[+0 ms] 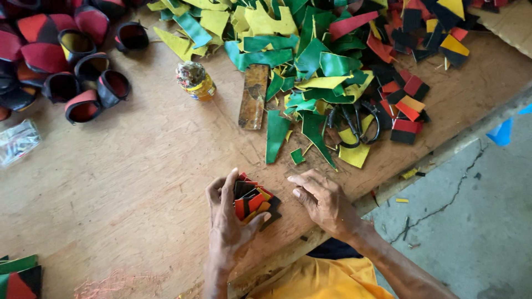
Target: The person assembles small multi-colored foam pieces into cone-like shapes on a wooden table. They pick up pieces, apply glue from a small jar, and press the pieces together. The person also uses scissors to trim green foam pieces to fit the assembly.
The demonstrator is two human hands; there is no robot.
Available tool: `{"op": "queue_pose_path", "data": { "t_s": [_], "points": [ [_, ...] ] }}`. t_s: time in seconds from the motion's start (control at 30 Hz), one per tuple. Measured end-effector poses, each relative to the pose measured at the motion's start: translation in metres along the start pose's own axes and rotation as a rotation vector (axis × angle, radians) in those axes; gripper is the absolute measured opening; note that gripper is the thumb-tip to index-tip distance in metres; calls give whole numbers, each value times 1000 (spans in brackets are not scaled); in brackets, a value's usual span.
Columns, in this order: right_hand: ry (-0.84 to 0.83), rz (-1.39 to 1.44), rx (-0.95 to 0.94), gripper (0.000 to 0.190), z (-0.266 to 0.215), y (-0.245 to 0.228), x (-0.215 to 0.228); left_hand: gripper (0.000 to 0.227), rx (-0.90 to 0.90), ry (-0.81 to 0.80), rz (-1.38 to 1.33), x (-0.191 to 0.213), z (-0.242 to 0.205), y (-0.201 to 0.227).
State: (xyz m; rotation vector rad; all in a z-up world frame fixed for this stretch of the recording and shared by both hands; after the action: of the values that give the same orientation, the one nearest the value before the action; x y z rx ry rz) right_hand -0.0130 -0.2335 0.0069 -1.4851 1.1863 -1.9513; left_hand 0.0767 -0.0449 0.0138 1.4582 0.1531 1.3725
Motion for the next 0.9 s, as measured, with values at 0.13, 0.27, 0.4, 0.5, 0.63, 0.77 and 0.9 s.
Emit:
{"op": "queue_pose_path", "data": {
  "t_s": [0.13,0.27,0.4,0.5,0.63,0.77,0.9],
  "points": [
    [-2,8,34,25,2,-5,-3,109,50,2,-67,-2,-3,-11],
    [21,12,85,26,3,-11,-2,112,23,15,-86,-3,-6,-16],
    [12,10,37,26,8,-9,-2,118,-47,39,-83,5,-4,-16],
    [26,-14,17,27,19,-8,5,104,-39,59,-139,13,-5,-16],
    [93,-80,41,26,32,-10,12,78,-55,71,-78,22,-8,-22],
    [152,-176,202,29,50,-10,4,67,-8,136,-160,22,-15,-25],
    [173,-358,-6,53,88,9,-22,75,-152,190,-48,18,-21,6]
  ]
}}
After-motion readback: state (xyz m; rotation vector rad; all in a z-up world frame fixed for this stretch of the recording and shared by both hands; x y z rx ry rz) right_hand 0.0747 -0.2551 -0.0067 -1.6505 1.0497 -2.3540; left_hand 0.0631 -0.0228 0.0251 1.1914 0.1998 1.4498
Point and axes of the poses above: each hand's wrist, its own z-axis towards the middle knuckle, its own x-axis out of the back of the hand, y = z × x, the point moved 7 cm from there along z, towards the middle knuckle, and after that the axes turned 14 degrees about -x, right-handed, at the moved point
